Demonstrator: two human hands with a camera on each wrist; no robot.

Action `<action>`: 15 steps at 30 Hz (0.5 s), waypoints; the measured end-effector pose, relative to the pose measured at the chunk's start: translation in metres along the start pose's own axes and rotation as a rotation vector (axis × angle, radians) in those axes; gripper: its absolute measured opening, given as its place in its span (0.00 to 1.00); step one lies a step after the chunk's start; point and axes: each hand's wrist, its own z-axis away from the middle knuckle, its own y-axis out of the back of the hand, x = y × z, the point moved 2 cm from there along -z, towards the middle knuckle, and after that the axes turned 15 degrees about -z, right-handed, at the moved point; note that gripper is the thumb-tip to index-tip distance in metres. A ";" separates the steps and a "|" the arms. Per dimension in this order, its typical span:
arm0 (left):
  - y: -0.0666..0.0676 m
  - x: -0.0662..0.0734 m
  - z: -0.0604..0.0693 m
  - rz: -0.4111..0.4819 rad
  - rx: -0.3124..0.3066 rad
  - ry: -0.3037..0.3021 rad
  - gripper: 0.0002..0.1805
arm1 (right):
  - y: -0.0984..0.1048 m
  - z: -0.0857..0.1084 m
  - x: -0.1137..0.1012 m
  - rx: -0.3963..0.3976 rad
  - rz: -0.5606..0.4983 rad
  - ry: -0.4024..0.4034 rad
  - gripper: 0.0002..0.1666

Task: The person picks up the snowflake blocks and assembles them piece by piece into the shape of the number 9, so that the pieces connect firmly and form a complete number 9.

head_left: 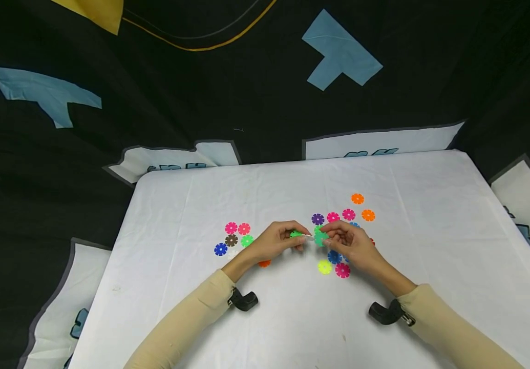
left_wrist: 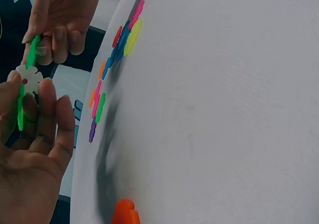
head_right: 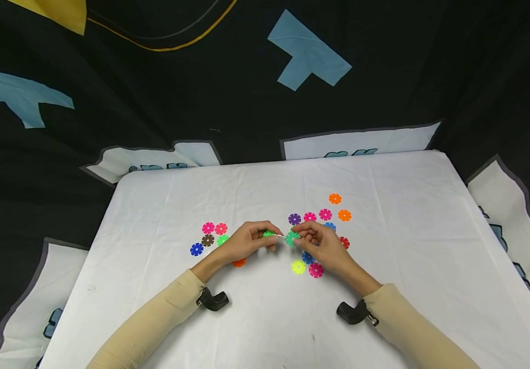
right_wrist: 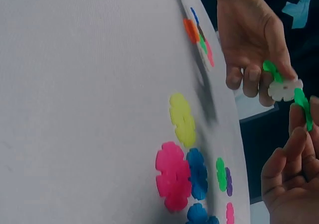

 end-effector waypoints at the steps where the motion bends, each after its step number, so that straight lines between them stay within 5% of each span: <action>1: 0.000 0.002 0.000 0.006 0.009 0.004 0.12 | -0.001 0.000 0.000 -0.005 -0.003 -0.001 0.15; 15: -0.002 0.000 0.000 0.019 0.060 -0.025 0.10 | -0.002 0.002 0.005 0.036 0.037 0.026 0.15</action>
